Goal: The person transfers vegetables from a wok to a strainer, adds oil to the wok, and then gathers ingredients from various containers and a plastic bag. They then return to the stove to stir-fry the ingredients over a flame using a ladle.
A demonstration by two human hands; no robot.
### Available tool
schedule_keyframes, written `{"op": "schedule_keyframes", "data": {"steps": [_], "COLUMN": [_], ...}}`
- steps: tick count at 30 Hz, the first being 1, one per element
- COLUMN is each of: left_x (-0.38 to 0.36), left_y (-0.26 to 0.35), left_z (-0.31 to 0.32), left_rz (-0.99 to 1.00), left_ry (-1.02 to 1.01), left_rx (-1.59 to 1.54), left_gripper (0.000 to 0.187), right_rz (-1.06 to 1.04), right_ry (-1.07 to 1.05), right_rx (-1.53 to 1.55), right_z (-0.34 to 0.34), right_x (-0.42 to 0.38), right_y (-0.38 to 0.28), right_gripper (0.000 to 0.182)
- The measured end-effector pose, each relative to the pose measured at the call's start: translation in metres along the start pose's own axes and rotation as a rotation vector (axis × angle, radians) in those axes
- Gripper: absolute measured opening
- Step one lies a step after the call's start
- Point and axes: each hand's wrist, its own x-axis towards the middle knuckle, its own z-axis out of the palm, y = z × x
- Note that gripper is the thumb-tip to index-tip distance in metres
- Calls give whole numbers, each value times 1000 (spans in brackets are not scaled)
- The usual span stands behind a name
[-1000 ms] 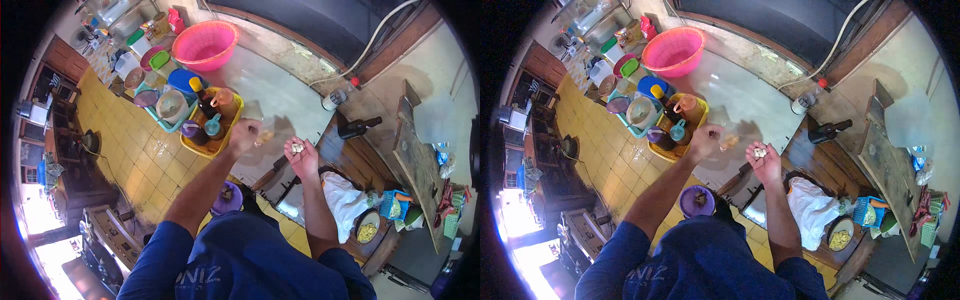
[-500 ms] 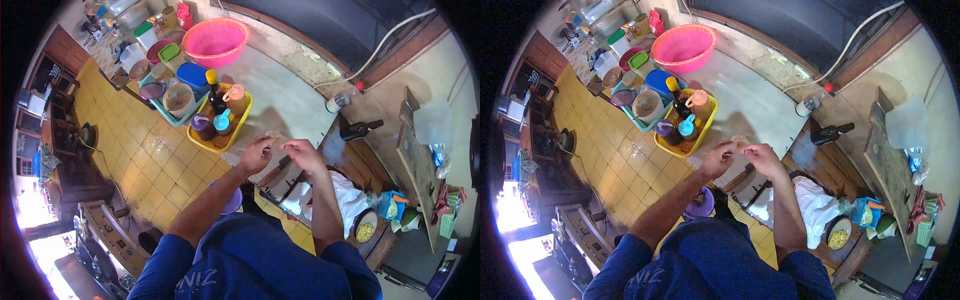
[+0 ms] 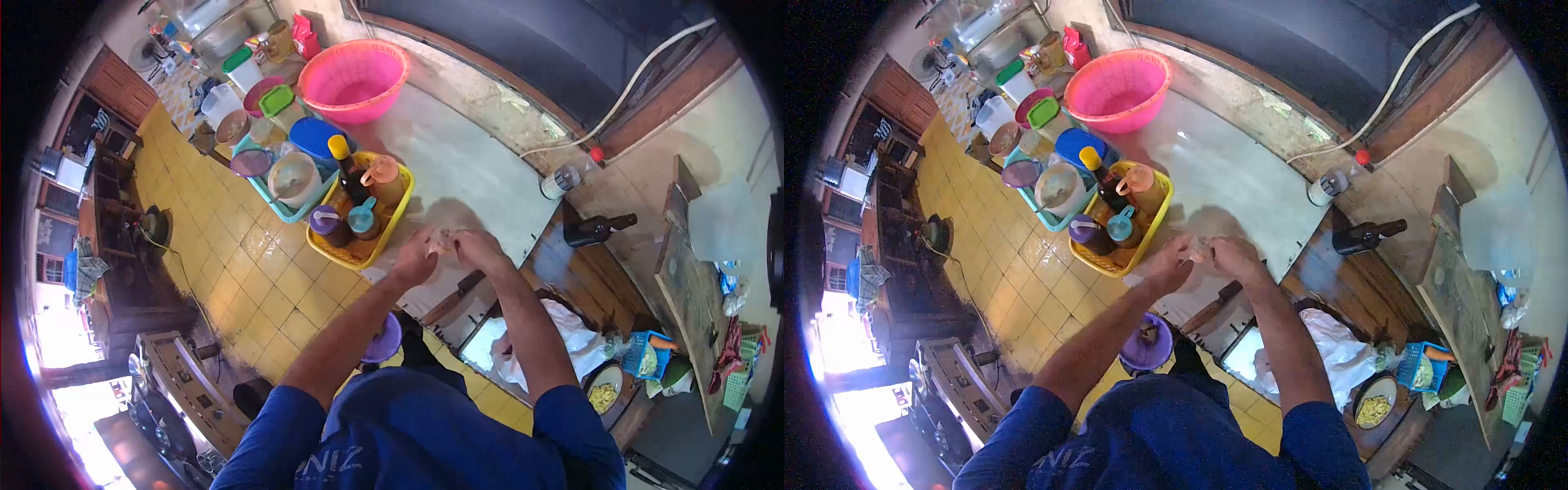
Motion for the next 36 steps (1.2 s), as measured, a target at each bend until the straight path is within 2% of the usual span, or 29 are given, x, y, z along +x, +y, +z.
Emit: {"op": "schedule_keyframes", "data": {"steps": [2,4,5,7,9,11,12,13,14,15,16,17,18,19,20,21,25,27,29,31,32,34,36], "left_x": [8,21,28,33,39,44,44,42,40,37,35,34,32,31,31,31,31,32,32,31,29,26,23], "left_y": [12,-4,-12,-1,3,-8,-11,-14,-18,-20,-23,-25,-30,-36,-43,-41,-39,-36,-30,-24,-20,-16,-8], "left_z": [-4,9,16,22,28,35,39,43,47,48,47,46,49,53,55,53,49,47,41,37,36,35,32], "left_rz": [-42,-67,-79,-119,-151,-95,-97,-130,-164,-170,-151,-128,-128,-60,9,8,68,115,5,70,137,134,131], "left_ry": [2,-38,-78,-123,-176,-320,-330,-287,-244,-259,-255,-250,-260,-173,-85,-90,-45,1,-89,-78,-68,-55,-23], "left_rx": [221,214,213,274,339,424,421,403,387,385,357,330,330,331,332,333,302,287,272,308,340,303,274], "left_gripper": [70,76,84,86,88,82,82,74,65,65,56,46,46,41,36,36,33,32,29,24,21,23,24], "right_rz": [32,55,73,98,254,195,135,144,177,209,218,182,146,153,211,267,372,374,424,471,419,358,102], "right_ry": [-50,-102,-56,-18,-173,-148,-122,-128,-212,-297,-304,-180,-53,-50,56,160,255,488,532,574,589,605,640], "right_rx": [-73,-153,-86,-20,123,70,17,23,54,87,97,165,228,233,228,221,180,423,486,551,568,586,453], "right_z": [10,14,13,4,-12,13,14,14,14,13,23,35,46,57,67,75,96,100,100,99,97,90,78], "right_x": [-2,-2,-1,-2,-5,-9,-13,-18,-24,-30,-34,-38,-41,-44,-47,-49,-46,-42,-39,-36,-35,-36,-34], "right_y": [15,30,37,37,25,53,52,53,55,50,49,48,47,46,44,41,29,24,24,23,23,22,19], "right_gripper": [19,20,20,20,25,26,27,27,26,26,26,25,23,23,22,20,19,21,22,23,22,20,20]}}
